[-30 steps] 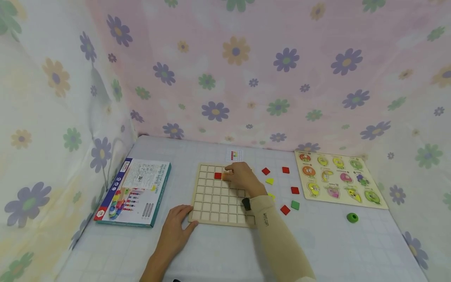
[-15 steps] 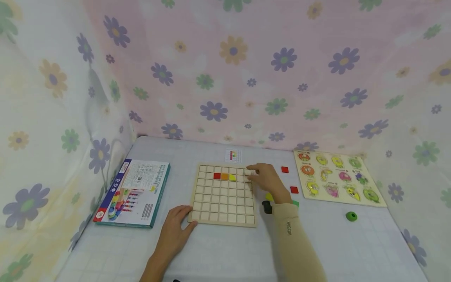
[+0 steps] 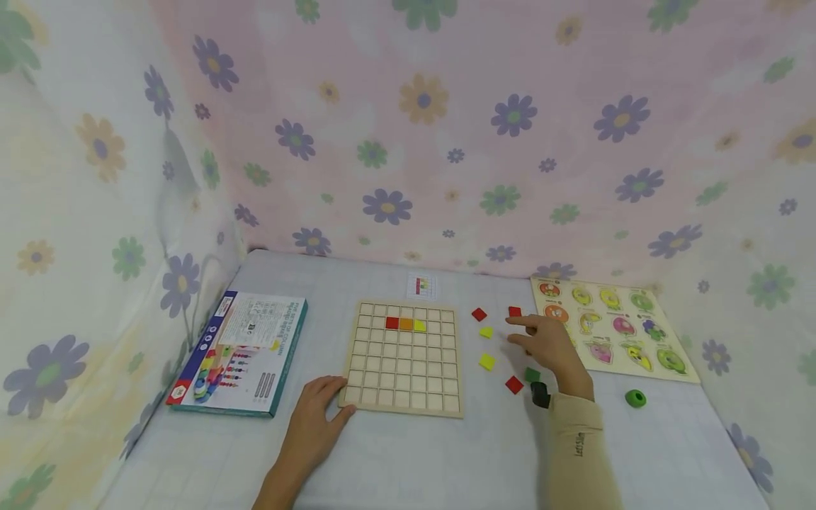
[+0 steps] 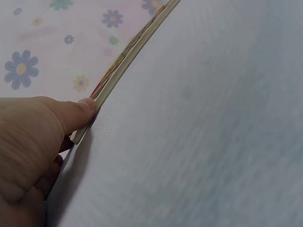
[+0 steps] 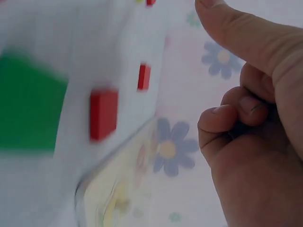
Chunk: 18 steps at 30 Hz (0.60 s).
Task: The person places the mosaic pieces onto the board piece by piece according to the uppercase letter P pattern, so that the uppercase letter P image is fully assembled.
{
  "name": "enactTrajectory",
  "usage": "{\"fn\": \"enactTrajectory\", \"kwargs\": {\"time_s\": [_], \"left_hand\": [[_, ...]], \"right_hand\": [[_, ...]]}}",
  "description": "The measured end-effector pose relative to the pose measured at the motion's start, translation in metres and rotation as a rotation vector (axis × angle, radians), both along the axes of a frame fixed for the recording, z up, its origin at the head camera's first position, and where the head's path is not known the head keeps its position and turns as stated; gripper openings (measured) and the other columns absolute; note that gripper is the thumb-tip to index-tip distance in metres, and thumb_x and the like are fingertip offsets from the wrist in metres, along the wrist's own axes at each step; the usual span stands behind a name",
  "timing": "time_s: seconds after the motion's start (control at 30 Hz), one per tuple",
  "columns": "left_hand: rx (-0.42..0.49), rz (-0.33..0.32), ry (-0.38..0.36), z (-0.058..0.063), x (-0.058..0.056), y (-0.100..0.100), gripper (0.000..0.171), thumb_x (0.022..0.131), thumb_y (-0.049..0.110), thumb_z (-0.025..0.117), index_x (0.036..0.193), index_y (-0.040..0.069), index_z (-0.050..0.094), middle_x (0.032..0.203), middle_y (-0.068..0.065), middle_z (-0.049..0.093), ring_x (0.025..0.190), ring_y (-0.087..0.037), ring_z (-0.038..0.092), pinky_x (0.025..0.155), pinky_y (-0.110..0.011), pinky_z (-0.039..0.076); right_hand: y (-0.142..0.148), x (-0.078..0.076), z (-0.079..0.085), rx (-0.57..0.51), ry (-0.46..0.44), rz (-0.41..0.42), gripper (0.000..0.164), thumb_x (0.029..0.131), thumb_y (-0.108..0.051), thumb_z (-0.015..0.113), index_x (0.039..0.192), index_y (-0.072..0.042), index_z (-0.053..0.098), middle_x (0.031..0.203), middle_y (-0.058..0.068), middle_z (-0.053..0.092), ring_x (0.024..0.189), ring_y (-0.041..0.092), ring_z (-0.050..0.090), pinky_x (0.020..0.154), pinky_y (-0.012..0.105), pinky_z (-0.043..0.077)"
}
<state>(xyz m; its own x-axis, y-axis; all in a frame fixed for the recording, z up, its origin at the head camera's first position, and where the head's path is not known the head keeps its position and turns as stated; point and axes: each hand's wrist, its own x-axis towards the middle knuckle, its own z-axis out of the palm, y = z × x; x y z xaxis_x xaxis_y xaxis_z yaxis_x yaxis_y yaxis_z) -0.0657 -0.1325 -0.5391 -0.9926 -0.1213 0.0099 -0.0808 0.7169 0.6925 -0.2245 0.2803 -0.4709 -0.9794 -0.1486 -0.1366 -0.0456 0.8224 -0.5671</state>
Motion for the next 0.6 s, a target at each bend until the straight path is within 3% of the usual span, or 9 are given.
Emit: {"fn": "enactTrajectory", "kwargs": {"time_s": [0.17, 0.4, 0.6], "left_hand": [[-0.004, -0.007, 0.001, 0.002, 0.000, 0.000, 0.055, 0.085, 0.027, 0.083, 0.135, 0.013, 0.065, 0.140, -0.006, 0.058, 0.138, -0.029, 0.049, 0.119, -0.051, 0.044], [0.001, -0.006, -0.014, 0.002, -0.001, 0.000, 0.056, 0.086, 0.027, 0.083, 0.137, 0.014, 0.064, 0.141, -0.006, 0.057, 0.139, -0.029, 0.049, 0.120, -0.050, 0.043], [0.002, 0.000, -0.015, 0.001, 0.000, 0.000, 0.055, 0.086, 0.026, 0.082, 0.136, 0.013, 0.064, 0.141, -0.007, 0.057, 0.139, -0.030, 0.049, 0.119, -0.052, 0.043]], "right_hand": [[0.028, 0.005, -0.004, 0.047, -0.023, -0.049, 0.041, 0.094, -0.027, 0.075, 0.133, -0.015, 0.069, 0.126, 0.021, 0.064, 0.102, 0.030, 0.055, 0.072, 0.028, 0.046], [0.051, 0.007, -0.011, 0.122, -0.088, -0.055, 0.041, 0.093, -0.025, 0.073, 0.133, -0.014, 0.069, 0.113, 0.020, 0.060, 0.099, 0.029, 0.051, 0.070, 0.028, 0.044], [0.056, 0.006, -0.015, 0.143, -0.156, -0.066, 0.040, 0.094, -0.024, 0.072, 0.134, -0.017, 0.069, 0.136, 0.028, 0.057, 0.110, 0.035, 0.052, 0.081, 0.037, 0.051]]}}
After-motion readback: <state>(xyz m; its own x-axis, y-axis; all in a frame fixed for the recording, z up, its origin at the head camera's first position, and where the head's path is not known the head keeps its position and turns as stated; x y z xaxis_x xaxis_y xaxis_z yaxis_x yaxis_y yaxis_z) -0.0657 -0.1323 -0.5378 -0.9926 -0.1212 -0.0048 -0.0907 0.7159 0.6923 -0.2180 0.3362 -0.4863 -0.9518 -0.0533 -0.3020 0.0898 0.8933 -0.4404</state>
